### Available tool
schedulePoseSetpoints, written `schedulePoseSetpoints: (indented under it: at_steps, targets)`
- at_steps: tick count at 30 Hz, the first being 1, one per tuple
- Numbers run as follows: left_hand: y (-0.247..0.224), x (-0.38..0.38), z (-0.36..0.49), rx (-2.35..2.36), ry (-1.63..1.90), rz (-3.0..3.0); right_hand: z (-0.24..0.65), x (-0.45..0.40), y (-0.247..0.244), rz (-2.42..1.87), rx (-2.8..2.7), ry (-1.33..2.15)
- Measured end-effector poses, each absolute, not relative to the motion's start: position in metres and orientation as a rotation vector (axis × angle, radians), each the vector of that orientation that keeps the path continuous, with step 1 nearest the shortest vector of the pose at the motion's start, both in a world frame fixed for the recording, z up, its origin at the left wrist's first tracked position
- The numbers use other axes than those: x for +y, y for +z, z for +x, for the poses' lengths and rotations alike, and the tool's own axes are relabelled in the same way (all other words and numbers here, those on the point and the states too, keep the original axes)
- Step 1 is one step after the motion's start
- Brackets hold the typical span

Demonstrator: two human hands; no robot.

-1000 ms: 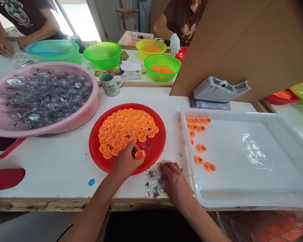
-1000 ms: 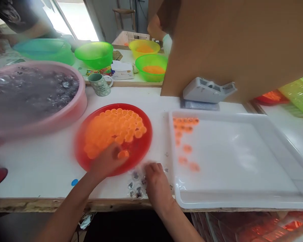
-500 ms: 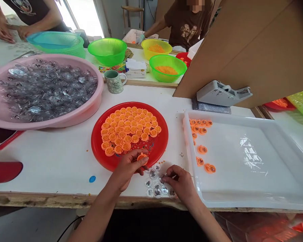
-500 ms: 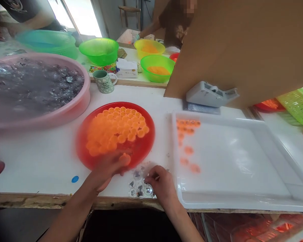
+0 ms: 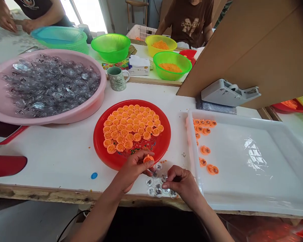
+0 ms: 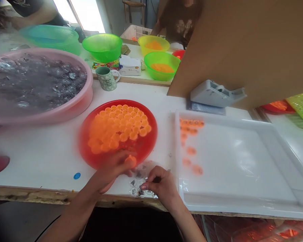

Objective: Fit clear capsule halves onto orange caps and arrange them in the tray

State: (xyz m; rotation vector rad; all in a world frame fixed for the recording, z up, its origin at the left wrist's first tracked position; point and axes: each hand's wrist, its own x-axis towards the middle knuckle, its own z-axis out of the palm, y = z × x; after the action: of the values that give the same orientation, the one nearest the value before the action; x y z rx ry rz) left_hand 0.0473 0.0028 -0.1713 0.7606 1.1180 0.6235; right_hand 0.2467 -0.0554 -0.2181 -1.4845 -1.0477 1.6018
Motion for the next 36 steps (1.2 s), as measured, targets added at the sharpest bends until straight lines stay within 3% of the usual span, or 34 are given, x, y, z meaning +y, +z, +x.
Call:
schedulePoseSetpoints:
  at_steps: [7,14,17,22,29,36]
  targets:
    - [-0.175,-0.001,0.062,0.936,0.589,0.773,0.237,-0.057,-0.204,-1.702,-1.453,1.150]
    - [-0.179,-0.004,0.062,0.998,0.566,0.834,0.244,-0.051,-0.215,-1.638,-1.048,1.450]
    - [-0.184,-0.005,0.056,1.021,0.589,0.830,0.249,-0.051,-0.218,-1.652,-1.112,1.424]
    - [-0.183,-0.002,0.049,1.082,0.675,0.752,0.247,-0.060,-0.213,-1.890,-1.538,0.992]
    - [-0.182,0.002,0.040,1.083,0.764,0.701,0.219,-0.061,-0.209,-1.356,-2.311,0.961]
    - [-0.186,-0.007,0.035,1.099,0.780,0.696,0.195,-0.060,-0.237,-1.298,-2.569,0.695]
